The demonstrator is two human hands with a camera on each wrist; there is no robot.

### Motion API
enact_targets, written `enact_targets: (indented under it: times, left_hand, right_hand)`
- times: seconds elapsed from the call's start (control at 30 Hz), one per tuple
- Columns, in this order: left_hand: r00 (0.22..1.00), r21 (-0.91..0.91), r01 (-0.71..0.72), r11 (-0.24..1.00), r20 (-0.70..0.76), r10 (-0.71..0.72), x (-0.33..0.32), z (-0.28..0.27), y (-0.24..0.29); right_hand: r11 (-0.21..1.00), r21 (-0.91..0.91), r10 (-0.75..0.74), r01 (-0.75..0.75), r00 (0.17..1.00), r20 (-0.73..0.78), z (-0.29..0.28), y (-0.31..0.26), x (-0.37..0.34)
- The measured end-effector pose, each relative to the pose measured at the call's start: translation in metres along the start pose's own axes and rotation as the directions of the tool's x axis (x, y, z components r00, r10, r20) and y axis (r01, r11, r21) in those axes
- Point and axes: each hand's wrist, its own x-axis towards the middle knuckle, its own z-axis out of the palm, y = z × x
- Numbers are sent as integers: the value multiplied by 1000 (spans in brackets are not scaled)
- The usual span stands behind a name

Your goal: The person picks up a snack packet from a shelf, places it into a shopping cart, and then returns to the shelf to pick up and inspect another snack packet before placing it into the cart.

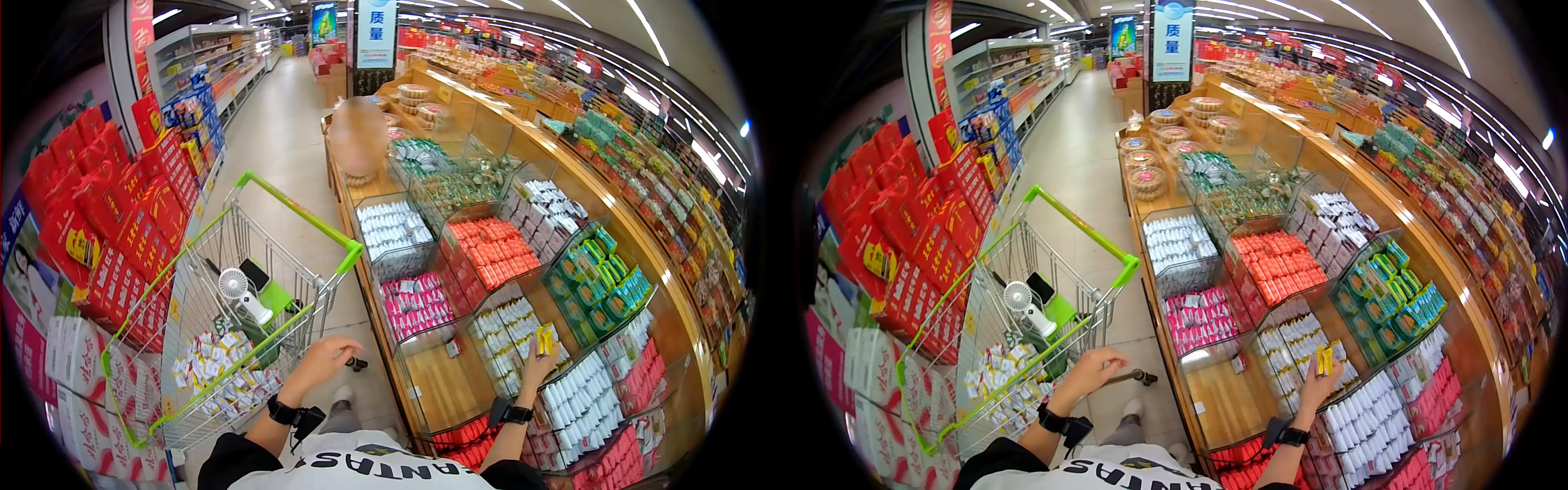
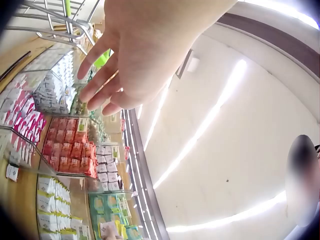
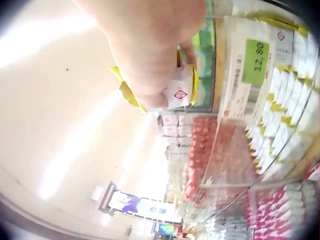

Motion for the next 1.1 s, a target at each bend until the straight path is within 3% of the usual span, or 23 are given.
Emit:
enact_targets:
  times: [0.1,0.2,0.23,0.3,0.33,0.37,0.43,0.47,0.53,0.63,0.67,0.77,0.83,0.9,0.97,1.03,1.1]
  left_hand:
    - [999,-139,10,990,-33,-14,-9,-8,-4]
    - [998,-147,-34,989,-51,27,-2,-17,-3]
    - [998,-143,-62,988,-42,56,1,-19,-6]
    - [996,-138,-81,987,-43,76,1,-31,-8]
    - [997,-164,-74,984,-34,69,-1,-40,-6]
    - [998,-192,-64,979,-25,60,-4,-48,-6]
    - [999,-251,-15,968,-37,6,-12,-62,-15]
    - [999,-309,21,951,-34,-33,-17,-68,-20]
    - [999,-305,6,952,-48,-21,-27,-81,-32]
    - [998,-320,6,947,-50,-23,-44,-103,-44]
    - [999,-340,18,940,-37,-33,-49,-110,-47]
    - [999,-360,-38,932,-47,23,-66,-131,-58]
    - [1000,-356,3,934,-1,-3,-80,-145,-67]
    - [992,-338,120,934,18,-121,-97,-155,-75]
    - [986,-308,153,939,-18,-166,-115,-164,-87]
    - [953,-346,266,900,-47,-299,-129,-177,-93]
    - [918,-317,340,885,-93,-386,-146,-186,-106]
  right_hand:
    - [988,89,-129,125,991,33,10,-59,-17]
    - [969,224,-172,101,930,324,30,-127,-39]
    - [971,225,-172,80,885,432,33,-152,-46]
    - [915,390,-141,-105,822,552,64,-143,-71]
    - [887,401,-107,-227,746,657,72,-154,-81]
    - [887,401,-114,-228,735,669,77,-170,-90]
    - [898,432,-290,-83,627,723,87,-206,-105]
    - [897,432,-294,-87,614,733,91,-222,-113]
    - [893,414,-301,-175,452,840,104,-250,-128]
    - [816,512,-416,-266,344,842,130,-274,-152]
    - [836,508,-433,-209,317,844,136,-285,-156]
    - [821,506,-462,-263,214,861,155,-308,-177]
    - [803,477,-451,-359,157,878,170,-320,-195]
    - [779,510,-520,-366,77,851,187,-336,-212]
    - [795,456,-496,-400,3,868,198,-355,-227]
    - [820,433,-507,-374,-123,853,213,-372,-242]
    - [809,474,-550,-348,-163,819,226,-380,-261]
